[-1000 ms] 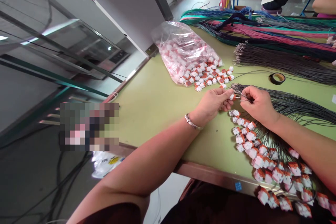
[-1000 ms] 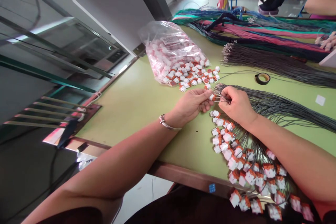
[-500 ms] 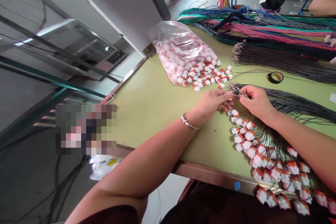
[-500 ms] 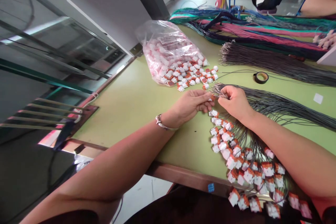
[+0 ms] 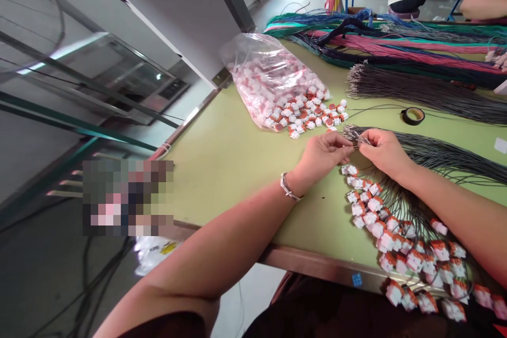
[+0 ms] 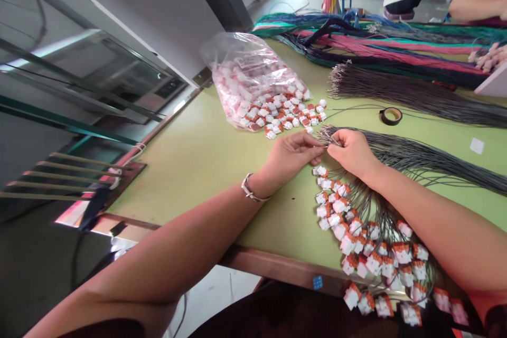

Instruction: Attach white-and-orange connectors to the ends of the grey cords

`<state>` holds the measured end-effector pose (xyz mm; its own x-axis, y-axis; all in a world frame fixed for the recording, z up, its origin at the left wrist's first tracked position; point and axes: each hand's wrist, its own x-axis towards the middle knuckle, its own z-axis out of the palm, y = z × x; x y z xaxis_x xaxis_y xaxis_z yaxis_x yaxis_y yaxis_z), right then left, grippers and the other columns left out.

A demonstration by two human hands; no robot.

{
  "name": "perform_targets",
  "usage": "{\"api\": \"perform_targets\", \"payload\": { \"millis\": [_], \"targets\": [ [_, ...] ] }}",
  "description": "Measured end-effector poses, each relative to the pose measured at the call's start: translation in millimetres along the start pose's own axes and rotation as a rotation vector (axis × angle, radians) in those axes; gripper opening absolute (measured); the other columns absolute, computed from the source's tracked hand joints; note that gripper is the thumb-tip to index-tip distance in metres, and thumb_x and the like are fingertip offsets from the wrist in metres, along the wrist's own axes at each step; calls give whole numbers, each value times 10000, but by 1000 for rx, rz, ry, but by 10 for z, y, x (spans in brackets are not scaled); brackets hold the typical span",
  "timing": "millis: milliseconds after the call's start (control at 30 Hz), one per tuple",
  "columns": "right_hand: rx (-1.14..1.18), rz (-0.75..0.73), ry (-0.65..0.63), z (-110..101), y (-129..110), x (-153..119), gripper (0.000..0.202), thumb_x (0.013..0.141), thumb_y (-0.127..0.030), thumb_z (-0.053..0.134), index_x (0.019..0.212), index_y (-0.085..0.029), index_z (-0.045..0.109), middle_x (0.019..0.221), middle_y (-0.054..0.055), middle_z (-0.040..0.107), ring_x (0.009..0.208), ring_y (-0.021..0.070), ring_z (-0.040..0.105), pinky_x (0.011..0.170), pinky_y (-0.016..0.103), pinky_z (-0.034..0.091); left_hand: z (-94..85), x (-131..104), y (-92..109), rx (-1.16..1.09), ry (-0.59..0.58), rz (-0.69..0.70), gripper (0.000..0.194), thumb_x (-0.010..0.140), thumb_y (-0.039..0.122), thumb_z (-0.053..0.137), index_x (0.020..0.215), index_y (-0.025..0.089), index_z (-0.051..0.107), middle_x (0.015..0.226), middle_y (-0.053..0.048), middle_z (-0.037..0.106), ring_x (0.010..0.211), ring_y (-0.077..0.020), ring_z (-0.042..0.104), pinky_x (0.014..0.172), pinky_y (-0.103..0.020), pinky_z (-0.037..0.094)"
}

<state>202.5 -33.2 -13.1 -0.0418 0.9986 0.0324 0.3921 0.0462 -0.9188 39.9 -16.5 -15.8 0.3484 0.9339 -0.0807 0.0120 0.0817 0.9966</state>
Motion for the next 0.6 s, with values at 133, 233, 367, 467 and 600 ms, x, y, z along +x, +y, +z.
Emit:
{"api": "perform_targets", "payload": {
  "millis": [133,233,367,467,600],
  "targets": [
    [51,-20,-30,-8,-10,-6,102,626,-277,509,619,-177,527,566,-35,475,533,83,358,496,234,283,51,1,10,-46,-41,2,121,753,157,716,722,128,602,513,24,626,459,-64,586,495,-159,482],
    [81,-36,-30,-16,-27,-16,77,624,-254,517,609,-179,520,563,-38,483,523,77,357,488,230,286,59,9,15,-77,-74,-17,152,749,172,734,729,129,590,517,22,627,464,-70,593,499,-166,486],
    [123,1,-30,-26,-24,-23,71,641,-251,535,619,-188,511,512,-53,454,489,80,360,470,232,278,23,28,3,-114,-83,-24,141,768,191,725,779,120,603,559,12,648,496,-75,609,532,-180,506],
    [120,8,-11,-22,-9,-21,64,629,-246,532,615,-189,505,505,-56,445,482,79,351,471,235,267,-1,37,-10,-124,-76,-28,128,781,193,711,790,117,608,565,12,651,492,-70,603,528,-177,500],
    [49,-32,19,-5,6,-11,74,607,-252,527,597,-179,516,536,-50,446,511,77,339,492,239,264,11,37,-13,-107,-72,-34,114,769,161,715,783,115,611,550,19,644,484,-63,596,525,-170,495]
  ]
}}
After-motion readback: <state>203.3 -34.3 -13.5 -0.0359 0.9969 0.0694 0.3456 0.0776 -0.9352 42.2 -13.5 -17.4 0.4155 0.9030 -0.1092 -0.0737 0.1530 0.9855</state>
